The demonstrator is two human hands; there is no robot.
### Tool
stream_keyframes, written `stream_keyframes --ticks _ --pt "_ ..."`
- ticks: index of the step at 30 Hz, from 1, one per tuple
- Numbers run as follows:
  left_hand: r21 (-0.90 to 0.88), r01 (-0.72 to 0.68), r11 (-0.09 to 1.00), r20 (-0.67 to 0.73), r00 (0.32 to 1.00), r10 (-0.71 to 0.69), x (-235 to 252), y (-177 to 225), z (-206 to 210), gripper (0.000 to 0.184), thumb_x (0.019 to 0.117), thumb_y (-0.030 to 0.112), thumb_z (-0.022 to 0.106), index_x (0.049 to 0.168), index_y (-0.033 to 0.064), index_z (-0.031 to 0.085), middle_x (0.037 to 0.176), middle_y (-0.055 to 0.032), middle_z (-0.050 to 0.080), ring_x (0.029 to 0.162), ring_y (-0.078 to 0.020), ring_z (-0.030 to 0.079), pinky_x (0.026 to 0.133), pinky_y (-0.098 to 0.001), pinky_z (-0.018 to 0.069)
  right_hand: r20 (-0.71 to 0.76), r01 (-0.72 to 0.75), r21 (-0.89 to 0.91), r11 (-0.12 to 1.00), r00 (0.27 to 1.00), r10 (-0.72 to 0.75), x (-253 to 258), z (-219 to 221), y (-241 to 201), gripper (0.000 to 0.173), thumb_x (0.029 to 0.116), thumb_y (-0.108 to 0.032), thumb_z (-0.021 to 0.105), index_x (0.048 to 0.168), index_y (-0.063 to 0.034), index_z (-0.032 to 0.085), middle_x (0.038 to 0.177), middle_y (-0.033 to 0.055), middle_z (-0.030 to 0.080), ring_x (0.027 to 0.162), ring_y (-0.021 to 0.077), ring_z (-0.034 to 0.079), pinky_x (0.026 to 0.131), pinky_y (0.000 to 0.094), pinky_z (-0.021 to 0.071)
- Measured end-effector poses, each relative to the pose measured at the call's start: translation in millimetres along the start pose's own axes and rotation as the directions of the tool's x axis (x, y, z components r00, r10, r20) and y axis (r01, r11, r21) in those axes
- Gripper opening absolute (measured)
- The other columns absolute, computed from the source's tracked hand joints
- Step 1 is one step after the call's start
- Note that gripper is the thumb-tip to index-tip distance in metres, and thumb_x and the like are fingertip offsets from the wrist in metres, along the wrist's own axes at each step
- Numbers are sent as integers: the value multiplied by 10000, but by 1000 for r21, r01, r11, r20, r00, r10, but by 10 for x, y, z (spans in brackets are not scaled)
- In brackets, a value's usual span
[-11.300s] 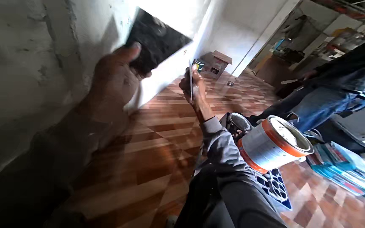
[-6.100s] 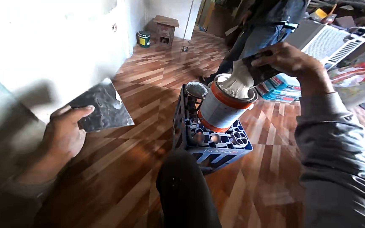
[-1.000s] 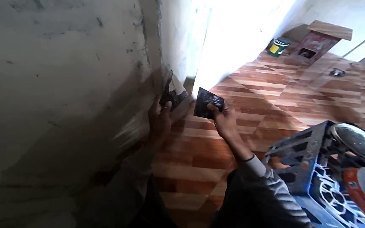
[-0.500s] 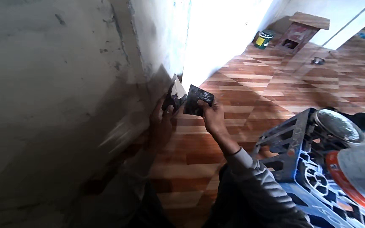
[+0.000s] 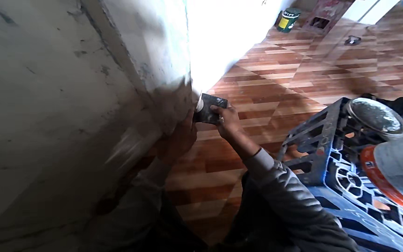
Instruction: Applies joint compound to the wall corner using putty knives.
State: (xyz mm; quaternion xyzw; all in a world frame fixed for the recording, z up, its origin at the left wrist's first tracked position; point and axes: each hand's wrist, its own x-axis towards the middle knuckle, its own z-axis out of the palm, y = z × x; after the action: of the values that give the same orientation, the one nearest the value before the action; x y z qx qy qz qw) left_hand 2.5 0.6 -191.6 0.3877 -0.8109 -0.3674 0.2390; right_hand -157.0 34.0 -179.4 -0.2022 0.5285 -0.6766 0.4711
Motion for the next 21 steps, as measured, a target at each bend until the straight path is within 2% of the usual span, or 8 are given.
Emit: stream_keyframes --ticks 6,9,10,11,14,16,18,21 --pt "13 -23 1000 36 999 22 32 -77 25 741 988 -4 492 1643 95 158 1325 -279 609 1155 -381 642 1011 -489 509 -3 -57 85 995 998 58 85 -29 26 274 989 -8 569 1262 -17 559 1046 160 669 857 261 687 736 446 603" --pt "134 -10 991 103 995 -4 0 -209 46 622 996 32 499 1584 11 296 1300 -276 618 1187 -394 623 1038 -524 483 78 -74 133 988 995 64 59 48 -17 265 997 -15 550 1262 -23 552 1059 152 664 882 248 683 768 448 600" --pt "204 -4 979 162 986 -30 -23 -316 124 575 1002 83 514 1559 25 380 1378 -247 592 1280 -380 576 1093 -536 445 143 -59 135 989 989 40 21 91 -75 259 999 -44 560 1257 -44 559 1055 127 675 890 222 687 786 430 603" --pt "270 2 963 211 976 -61 -45 -420 225 610 994 142 507 1587 103 370 1489 -181 531 1384 -330 504 1153 -518 404 193 -20 133 991 981 -6 -21 136 -155 263 993 -76 583 1255 -69 568 1045 100 688 883 194 689 782 404 603" --pt "263 154 952 273 935 -227 -105 -344 153 522 1034 217 507 1545 131 441 1453 -143 566 1351 -285 539 1140 -510 423 121 141 127 982 980 -156 31 72 -313 328 999 -174 620 1319 -142 550 1079 39 685 906 142 679 794 359 597" --pt "112 233 966 252 934 -254 -148 -372 -45 435 1042 190 512 1469 102 522 1333 -150 638 1234 -270 617 1064 -487 485 -17 232 170 958 972 -232 177 -22 -373 351 1016 -146 599 1354 -120 508 1134 69 662 963 180 677 847 395 592" --pt "-71 314 947 190 936 -296 -204 -420 -214 516 1004 76 516 1518 107 469 1366 -168 616 1248 -275 608 1067 -481 487 -73 294 166 941 956 -285 261 -15 -448 359 1037 -150 569 1380 -114 471 1188 99 641 1011 228 681 872 450 597" --pt "-222 315 923 19 948 -319 -253 -322 -442 535 988 69 527 1516 126 473 1371 -158 619 1255 -245 607 1062 -456 492 -96 323 -14 946 942 -323 395 70 -297 380 1065 -231 538 1417 -119 450 1230 100 634 1036 228 680 864 453 605"
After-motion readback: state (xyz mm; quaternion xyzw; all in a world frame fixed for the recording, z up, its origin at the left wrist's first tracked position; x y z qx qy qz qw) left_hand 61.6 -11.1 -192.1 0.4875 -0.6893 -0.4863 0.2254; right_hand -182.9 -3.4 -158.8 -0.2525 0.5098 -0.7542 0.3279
